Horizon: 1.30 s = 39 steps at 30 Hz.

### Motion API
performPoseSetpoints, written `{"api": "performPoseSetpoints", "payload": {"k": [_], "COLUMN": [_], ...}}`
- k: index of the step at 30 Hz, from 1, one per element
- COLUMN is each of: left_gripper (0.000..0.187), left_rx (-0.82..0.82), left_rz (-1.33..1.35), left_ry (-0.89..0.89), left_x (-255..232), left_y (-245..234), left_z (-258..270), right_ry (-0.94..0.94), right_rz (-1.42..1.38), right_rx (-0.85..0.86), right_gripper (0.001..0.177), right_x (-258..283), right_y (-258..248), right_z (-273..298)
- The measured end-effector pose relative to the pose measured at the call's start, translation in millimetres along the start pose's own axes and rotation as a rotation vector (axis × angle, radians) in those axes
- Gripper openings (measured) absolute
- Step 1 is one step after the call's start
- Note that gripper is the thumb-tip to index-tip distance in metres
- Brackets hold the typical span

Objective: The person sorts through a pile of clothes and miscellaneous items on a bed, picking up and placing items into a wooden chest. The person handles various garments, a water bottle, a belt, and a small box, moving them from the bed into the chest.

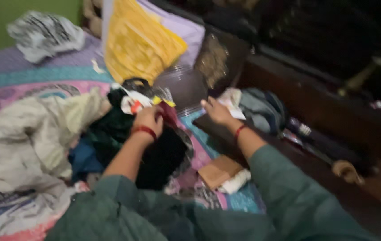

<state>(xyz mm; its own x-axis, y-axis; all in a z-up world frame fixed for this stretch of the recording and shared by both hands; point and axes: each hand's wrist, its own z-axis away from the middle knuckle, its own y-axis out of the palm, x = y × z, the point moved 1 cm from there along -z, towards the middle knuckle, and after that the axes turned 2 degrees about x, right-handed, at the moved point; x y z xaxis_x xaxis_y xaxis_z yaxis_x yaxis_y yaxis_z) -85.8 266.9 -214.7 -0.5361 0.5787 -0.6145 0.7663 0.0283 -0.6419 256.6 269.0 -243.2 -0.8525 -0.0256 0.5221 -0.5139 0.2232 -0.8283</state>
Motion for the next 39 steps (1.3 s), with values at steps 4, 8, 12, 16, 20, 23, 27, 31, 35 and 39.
{"api": "performPoseSetpoints", "payload": {"k": [4, 8, 12, 16, 20, 23, 27, 31, 35, 39], "left_gripper": [0.022, 0.025, 0.019, 0.013, 0.016, 0.019, 0.022, 0.022, 0.027, 0.039], "left_rx": [-0.025, -0.036, 0.035, 0.144, 0.268, 0.358, 0.488, 0.511, 0.564, 0.595], "left_rz": [0.045, 0.083, 0.055, -0.037, -0.045, -0.087, -0.134, -0.162, -0.166, -0.055], "left_ry": [-0.028, 0.013, 0.042, 0.117, 0.141, 0.123, 0.044, 0.052, 0.008, -0.162], "left_x": [32.0, 52.6, 62.5, 49.2, 21.3, 5.9, 1.1, -3.9, -6.7, -14.1], "left_y": [-9.0, -1.0, 3.8, 19.3, 39.0, 58.7, 83.0, 93.2, 84.8, 77.9], "left_z": [-5.1, -5.3, -9.7, 4.6, 10.0, 25.0, 33.6, 37.2, 33.7, 34.4], "right_ry": [0.018, -0.033, -0.046, -0.058, -0.144, -0.046, -0.060, -0.088, -0.155, -0.160], "right_rz": [0.036, -0.005, -0.070, 0.126, 0.317, 0.382, 0.433, 0.826, 0.609, 0.257], "right_rx": [0.039, 0.057, 0.215, 0.434, 0.498, 0.640, 0.970, 0.851, 0.583, 0.352], "right_gripper": [0.074, 0.058, 0.043, 0.036, 0.032, 0.046, 0.082, 0.130, 0.103, 0.101], "right_x": [56.9, 92.5, 105.3, 87.3, 58.7, 37.0, 26.8, 37.5, 38.7, 42.7], "right_y": [16.7, 29.4, 53.6, 85.6, 106.7, 109.2, 79.0, 48.3, 38.8, 40.4], "right_z": [-28.4, -26.6, -24.5, -3.8, 32.0, 75.1, 131.4, 186.1, 201.0, 186.7]}}
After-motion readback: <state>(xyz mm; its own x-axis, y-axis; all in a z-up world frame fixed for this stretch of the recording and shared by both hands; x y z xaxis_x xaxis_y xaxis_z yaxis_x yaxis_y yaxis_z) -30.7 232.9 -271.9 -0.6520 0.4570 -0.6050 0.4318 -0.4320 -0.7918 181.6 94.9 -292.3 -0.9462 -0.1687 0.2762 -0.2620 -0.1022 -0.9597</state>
